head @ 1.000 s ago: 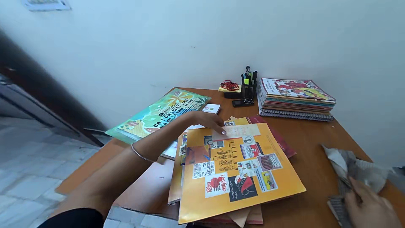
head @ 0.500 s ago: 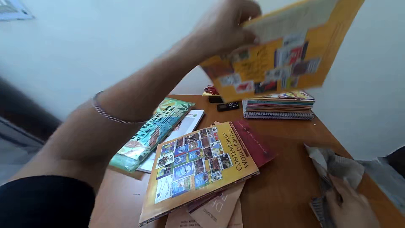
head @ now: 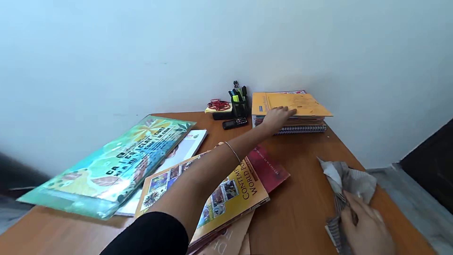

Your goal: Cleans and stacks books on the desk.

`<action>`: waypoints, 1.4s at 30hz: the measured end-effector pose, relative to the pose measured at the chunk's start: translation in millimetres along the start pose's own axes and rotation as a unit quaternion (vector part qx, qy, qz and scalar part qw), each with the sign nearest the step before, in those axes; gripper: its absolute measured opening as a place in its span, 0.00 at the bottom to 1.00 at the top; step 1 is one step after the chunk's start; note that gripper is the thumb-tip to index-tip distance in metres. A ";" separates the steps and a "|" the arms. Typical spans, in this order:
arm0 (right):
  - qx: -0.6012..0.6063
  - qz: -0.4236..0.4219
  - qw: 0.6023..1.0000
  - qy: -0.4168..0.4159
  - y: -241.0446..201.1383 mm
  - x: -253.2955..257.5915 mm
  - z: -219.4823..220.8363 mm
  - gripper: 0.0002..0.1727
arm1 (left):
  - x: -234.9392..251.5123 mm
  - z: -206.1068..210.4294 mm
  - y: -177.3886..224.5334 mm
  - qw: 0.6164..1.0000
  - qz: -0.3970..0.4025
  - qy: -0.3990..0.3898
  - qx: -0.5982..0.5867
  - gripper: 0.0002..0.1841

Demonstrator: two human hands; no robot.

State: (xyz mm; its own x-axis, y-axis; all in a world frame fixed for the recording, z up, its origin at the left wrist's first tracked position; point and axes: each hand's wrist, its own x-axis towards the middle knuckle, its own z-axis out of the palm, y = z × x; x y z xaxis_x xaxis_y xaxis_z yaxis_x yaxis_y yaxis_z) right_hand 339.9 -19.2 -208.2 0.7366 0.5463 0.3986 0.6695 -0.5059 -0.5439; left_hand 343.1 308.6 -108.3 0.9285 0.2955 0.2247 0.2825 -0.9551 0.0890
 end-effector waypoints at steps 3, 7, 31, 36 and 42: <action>0.011 -0.005 1.000 0.004 2.8 0.0 0.8 0.21 | 10.1 -2.4 -3.4 0.999 -0.024 -0.017 0.018 0.23; 0.021 -0.002 1.000 -0.003 2.3 -0.7 -0.2 0.21 | 18.3 1.7 -11.2 0.998 -0.052 -0.020 0.016 0.22; 0.027 -0.014 0.999 -0.026 17.3 3.4 0.6 0.21 | 22.4 5.6 -24.5 0.998 -0.053 -0.034 -0.007 0.25; 0.035 -0.015 0.999 -0.022 18.6 4.8 0.6 0.22 | -39.6 11.7 -11.5 0.998 0.036 0.043 -0.026 0.33; 0.006 0.013 0.999 -0.040 14.7 6.7 0.5 0.23 | -210.0 -35.7 -22.6 0.988 0.083 -0.119 -0.045 0.23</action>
State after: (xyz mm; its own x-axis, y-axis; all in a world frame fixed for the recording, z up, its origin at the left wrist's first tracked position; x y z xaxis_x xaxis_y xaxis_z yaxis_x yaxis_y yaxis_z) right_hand 354.6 -22.6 -213.9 0.7442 0.5839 0.3242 0.6481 -0.5139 -0.5620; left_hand 133.1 268.8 -122.9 0.9938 0.1107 0.0096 0.1078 -0.9813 0.1593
